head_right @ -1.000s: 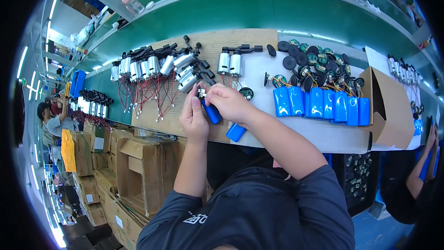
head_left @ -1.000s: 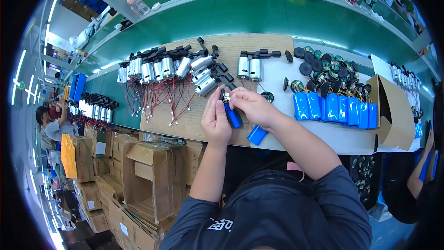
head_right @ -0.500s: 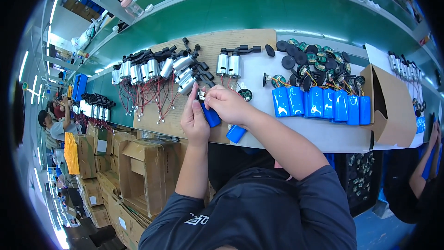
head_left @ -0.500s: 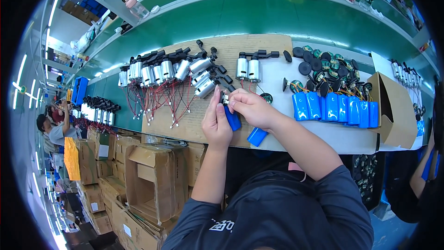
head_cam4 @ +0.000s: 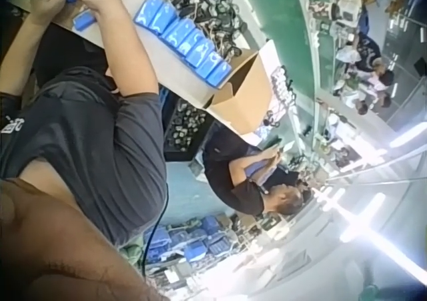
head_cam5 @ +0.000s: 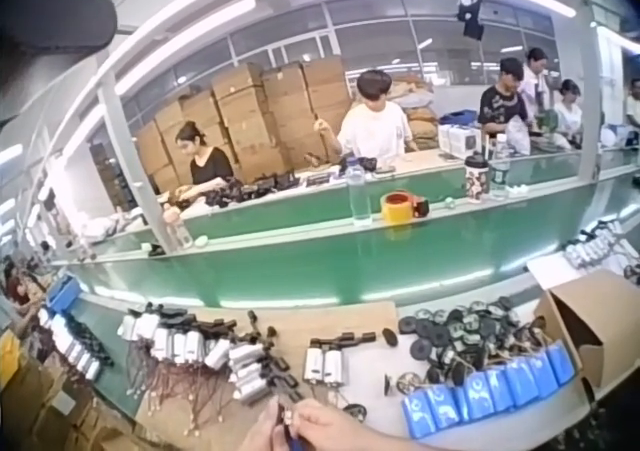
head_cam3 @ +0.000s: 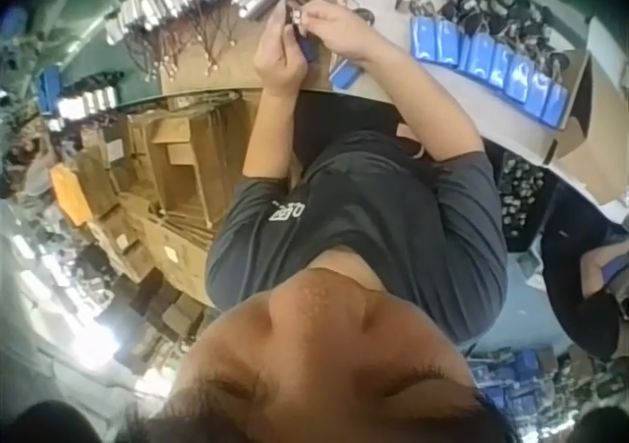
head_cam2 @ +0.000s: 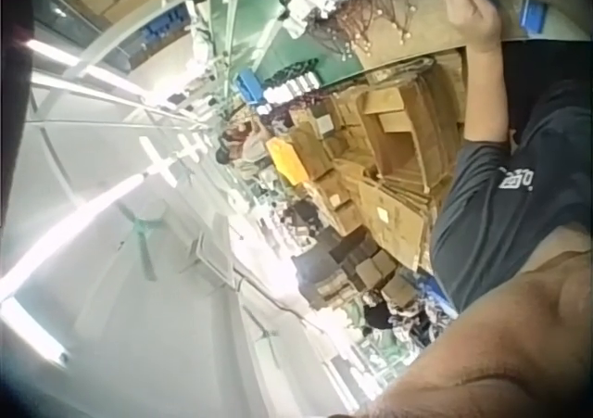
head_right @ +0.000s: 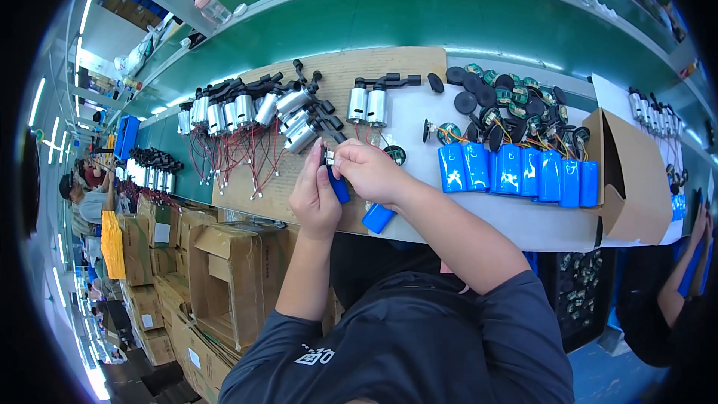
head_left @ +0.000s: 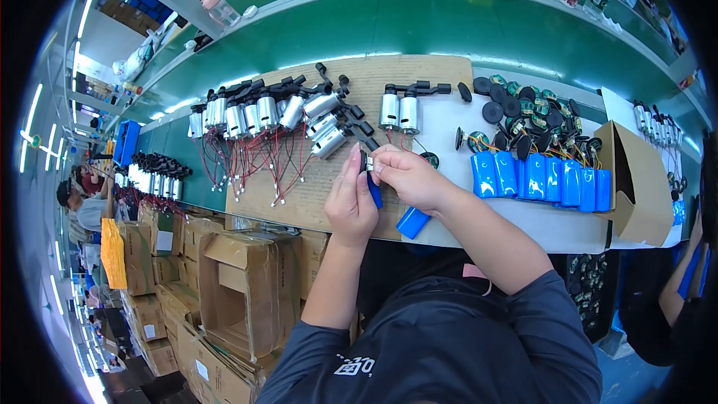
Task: Assembling and wiring battery packs at a factory production line.
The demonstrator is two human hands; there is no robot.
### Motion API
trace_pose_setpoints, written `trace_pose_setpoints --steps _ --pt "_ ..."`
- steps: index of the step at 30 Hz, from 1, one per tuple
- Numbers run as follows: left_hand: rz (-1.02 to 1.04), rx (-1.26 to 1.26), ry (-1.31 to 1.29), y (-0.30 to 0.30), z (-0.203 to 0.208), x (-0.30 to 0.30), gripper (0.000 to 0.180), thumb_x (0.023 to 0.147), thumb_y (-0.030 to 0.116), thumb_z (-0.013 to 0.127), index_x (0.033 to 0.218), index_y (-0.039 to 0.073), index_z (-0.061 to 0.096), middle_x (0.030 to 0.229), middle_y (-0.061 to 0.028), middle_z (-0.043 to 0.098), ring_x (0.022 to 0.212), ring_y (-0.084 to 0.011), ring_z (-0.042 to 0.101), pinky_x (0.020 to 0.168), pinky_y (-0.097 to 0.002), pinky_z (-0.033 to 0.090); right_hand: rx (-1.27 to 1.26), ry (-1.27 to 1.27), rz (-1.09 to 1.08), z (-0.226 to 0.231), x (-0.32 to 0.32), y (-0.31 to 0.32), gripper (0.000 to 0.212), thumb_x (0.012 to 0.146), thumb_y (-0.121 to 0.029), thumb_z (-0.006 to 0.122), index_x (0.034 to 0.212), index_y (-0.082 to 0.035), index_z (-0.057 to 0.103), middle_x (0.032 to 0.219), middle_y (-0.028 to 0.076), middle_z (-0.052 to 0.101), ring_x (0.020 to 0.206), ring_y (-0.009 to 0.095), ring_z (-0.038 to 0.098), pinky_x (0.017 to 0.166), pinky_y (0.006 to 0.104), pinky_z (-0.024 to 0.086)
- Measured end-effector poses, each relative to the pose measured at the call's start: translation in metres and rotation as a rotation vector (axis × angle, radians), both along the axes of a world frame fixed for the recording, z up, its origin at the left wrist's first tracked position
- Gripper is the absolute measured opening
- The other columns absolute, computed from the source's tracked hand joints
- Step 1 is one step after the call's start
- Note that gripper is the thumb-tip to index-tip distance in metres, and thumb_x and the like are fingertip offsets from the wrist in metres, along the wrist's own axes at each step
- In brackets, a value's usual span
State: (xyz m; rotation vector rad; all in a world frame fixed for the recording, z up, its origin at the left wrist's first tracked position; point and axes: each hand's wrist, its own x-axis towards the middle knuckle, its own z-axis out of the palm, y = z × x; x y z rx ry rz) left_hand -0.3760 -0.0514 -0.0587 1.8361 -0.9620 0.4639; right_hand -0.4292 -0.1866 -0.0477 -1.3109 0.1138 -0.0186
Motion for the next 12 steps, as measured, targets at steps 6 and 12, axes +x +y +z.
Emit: trace_pose_setpoints --steps 6,12 --pt "0.011 0.030 -0.010 -0.003 0.004 -0.004 0.029 0.096 0.004 0.051 0.122 -0.006 0.059 0.123 -0.0188 0.063 0.114 -0.0269 0.062 0.095 -0.0318 0.048 -0.022 0.035 -0.029 -0.001 0.002 0.002 0.023 0.097 -0.010 0.048 0.078 -0.001 0.058 0.107 0.006 0.051 0.100 0.013 0.049 0.092 0.0265 0.038" --pt "-0.180 -0.207 0.587 0.011 -0.011 0.004 0.044 0.099 0.009 0.050 0.141 0.000 0.042 0.144 -0.0197 0.045 0.125 -0.0371 0.052 0.100 -0.0354 0.045 -0.468 0.019 -0.138 0.009 -0.001 0.012 0.020 0.097 -0.016 0.052 0.090 -0.003 0.066 0.121 0.010 0.054 0.110 0.021 0.053 0.095 0.0287 0.040"
